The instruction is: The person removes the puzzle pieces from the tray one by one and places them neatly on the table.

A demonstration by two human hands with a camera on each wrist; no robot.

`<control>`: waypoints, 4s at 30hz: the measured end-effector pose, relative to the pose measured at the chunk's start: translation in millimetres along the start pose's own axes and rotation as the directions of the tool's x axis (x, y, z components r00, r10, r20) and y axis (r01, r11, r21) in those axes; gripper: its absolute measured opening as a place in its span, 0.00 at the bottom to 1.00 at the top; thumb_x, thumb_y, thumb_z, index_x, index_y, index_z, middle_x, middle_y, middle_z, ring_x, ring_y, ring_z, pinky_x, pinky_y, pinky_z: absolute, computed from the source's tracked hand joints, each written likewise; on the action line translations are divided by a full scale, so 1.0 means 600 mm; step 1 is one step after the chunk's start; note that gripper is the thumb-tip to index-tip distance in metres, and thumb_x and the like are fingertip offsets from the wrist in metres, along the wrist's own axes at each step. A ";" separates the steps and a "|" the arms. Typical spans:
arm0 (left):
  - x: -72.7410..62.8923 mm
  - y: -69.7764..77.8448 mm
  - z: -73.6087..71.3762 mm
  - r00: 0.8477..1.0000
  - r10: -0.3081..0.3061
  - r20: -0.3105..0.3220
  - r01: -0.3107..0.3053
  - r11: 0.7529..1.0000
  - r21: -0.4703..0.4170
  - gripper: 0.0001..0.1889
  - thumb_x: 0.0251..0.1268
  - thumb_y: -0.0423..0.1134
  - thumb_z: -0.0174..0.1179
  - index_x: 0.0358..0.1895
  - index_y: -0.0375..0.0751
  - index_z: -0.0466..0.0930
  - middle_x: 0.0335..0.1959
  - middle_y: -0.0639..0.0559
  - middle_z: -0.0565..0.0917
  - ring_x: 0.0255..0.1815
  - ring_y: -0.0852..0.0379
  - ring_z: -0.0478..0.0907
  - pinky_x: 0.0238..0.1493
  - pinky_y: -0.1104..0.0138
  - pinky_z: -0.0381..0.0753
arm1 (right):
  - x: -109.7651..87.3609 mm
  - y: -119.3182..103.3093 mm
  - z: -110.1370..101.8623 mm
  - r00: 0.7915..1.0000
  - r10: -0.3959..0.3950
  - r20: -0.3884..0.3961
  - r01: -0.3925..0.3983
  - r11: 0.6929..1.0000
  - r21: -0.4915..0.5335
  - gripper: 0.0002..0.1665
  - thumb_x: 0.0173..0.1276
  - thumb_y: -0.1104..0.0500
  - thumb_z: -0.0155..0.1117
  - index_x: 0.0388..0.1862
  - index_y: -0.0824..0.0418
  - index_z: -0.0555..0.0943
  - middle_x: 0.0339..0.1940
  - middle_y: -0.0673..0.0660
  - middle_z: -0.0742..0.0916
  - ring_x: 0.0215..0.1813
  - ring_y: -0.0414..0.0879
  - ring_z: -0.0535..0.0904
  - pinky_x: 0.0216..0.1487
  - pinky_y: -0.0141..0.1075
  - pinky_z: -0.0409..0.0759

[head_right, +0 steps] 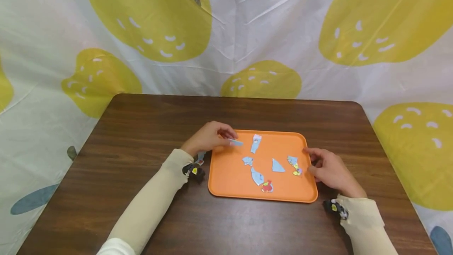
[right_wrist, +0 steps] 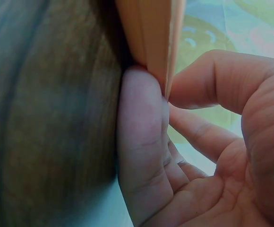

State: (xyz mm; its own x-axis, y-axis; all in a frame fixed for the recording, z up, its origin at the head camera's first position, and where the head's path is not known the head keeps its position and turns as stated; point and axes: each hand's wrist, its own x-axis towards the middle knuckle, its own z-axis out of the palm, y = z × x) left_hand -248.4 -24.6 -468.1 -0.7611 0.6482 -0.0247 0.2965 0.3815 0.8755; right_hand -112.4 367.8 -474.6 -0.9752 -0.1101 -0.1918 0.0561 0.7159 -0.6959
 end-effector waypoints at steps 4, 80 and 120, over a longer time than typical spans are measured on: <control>-0.006 0.008 -0.009 1.000 0.023 0.008 -0.023 1.000 -0.012 0.13 0.64 0.37 0.77 0.51 0.44 0.91 0.46 0.53 0.92 0.46 0.59 0.86 0.51 0.70 0.85 | 0.000 0.000 0.000 1.000 0.001 0.001 -0.001 1.000 -0.003 0.34 0.70 0.67 0.66 0.75 0.68 0.73 0.56 0.69 0.81 0.32 0.43 0.82 0.32 0.37 0.89; -0.190 -0.063 -0.095 0.968 -0.166 -0.188 0.134 0.976 -0.174 0.26 0.64 0.35 0.76 0.65 0.38 0.81 0.36 0.46 0.88 0.35 0.52 0.85 0.34 0.65 0.79 | 0.008 -0.014 -0.002 0.998 0.001 0.066 0.002 0.999 -0.034 0.36 0.67 0.68 0.66 0.75 0.65 0.72 0.45 0.63 0.81 0.30 0.44 0.78 0.29 0.38 0.87; -0.199 -0.104 -0.095 0.934 -0.338 -0.111 0.303 0.920 -0.250 0.24 0.61 0.31 0.77 0.59 0.32 0.80 0.37 0.42 0.87 0.32 0.54 0.90 0.35 0.62 0.91 | 0.009 -0.011 -0.003 0.998 -0.033 0.053 0.034 0.999 -0.025 0.34 0.69 0.68 0.66 0.74 0.65 0.72 0.46 0.63 0.81 0.30 0.43 0.78 0.28 0.38 0.86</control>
State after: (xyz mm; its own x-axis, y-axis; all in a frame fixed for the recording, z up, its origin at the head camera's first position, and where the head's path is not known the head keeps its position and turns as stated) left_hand -208.9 -163.1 -492.3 -0.8756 0.4033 -0.2657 -0.1024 0.3825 0.9183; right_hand -118.1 363.6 -469.7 -0.9639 -0.1697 -0.2051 0.0173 0.7290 -0.6843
